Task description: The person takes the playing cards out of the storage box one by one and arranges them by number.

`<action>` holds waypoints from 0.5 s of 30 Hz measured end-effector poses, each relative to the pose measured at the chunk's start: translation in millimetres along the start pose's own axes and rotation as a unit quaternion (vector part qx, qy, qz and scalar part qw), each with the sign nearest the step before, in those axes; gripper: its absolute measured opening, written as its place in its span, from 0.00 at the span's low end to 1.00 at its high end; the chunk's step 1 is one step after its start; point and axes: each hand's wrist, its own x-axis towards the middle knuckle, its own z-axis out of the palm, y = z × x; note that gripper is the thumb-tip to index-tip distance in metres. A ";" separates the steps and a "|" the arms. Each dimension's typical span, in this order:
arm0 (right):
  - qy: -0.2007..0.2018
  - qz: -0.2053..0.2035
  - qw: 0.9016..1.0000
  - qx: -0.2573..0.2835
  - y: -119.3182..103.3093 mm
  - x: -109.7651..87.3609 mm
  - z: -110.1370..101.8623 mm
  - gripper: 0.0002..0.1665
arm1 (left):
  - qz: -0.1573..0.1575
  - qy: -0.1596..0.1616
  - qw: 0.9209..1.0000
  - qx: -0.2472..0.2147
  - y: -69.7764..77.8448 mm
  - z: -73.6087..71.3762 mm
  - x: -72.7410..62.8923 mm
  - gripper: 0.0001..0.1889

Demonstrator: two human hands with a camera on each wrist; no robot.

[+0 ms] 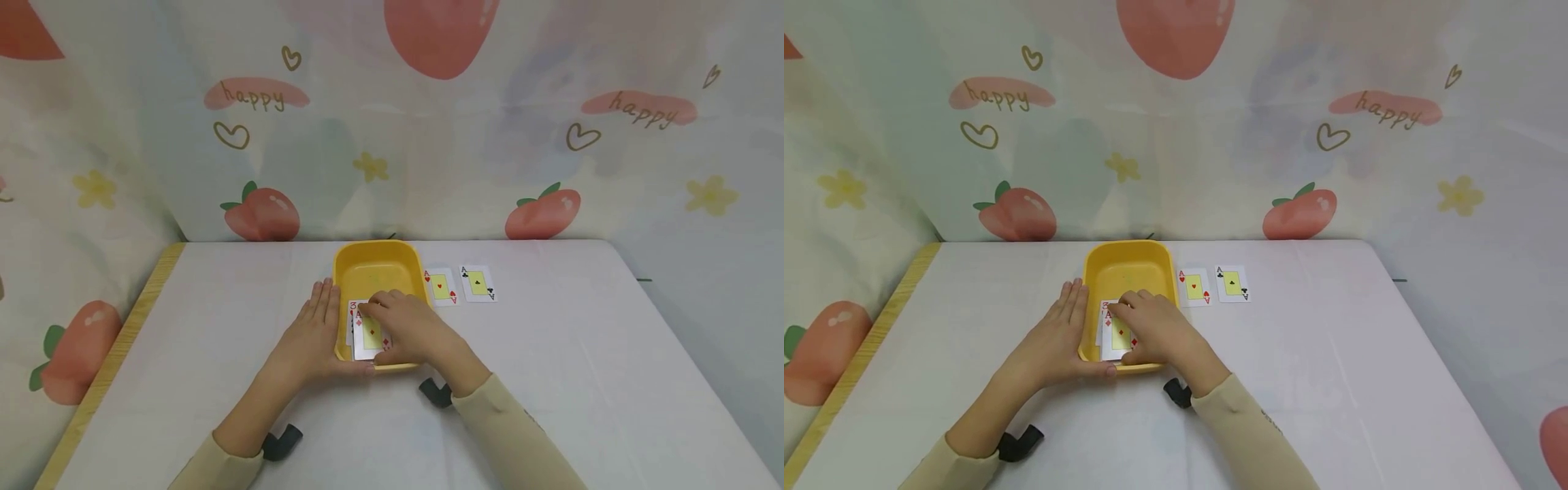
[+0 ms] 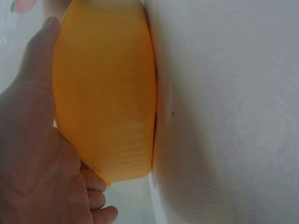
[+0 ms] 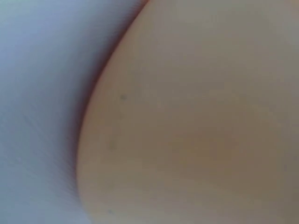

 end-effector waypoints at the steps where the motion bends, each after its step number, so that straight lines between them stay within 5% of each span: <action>1: 0.006 0.001 1.000 0.008 0.3 -0.5 -0.9 0.50 | 0.001 0.001 1.000 -0.002 0.4 -0.5 -0.1 0.77; 15: 0.098 0.044 0.989 0.104 25.3 -28.3 -40.5 0.51 | -0.013 -0.008 1.000 -0.003 1.3 1.9 0.6 0.78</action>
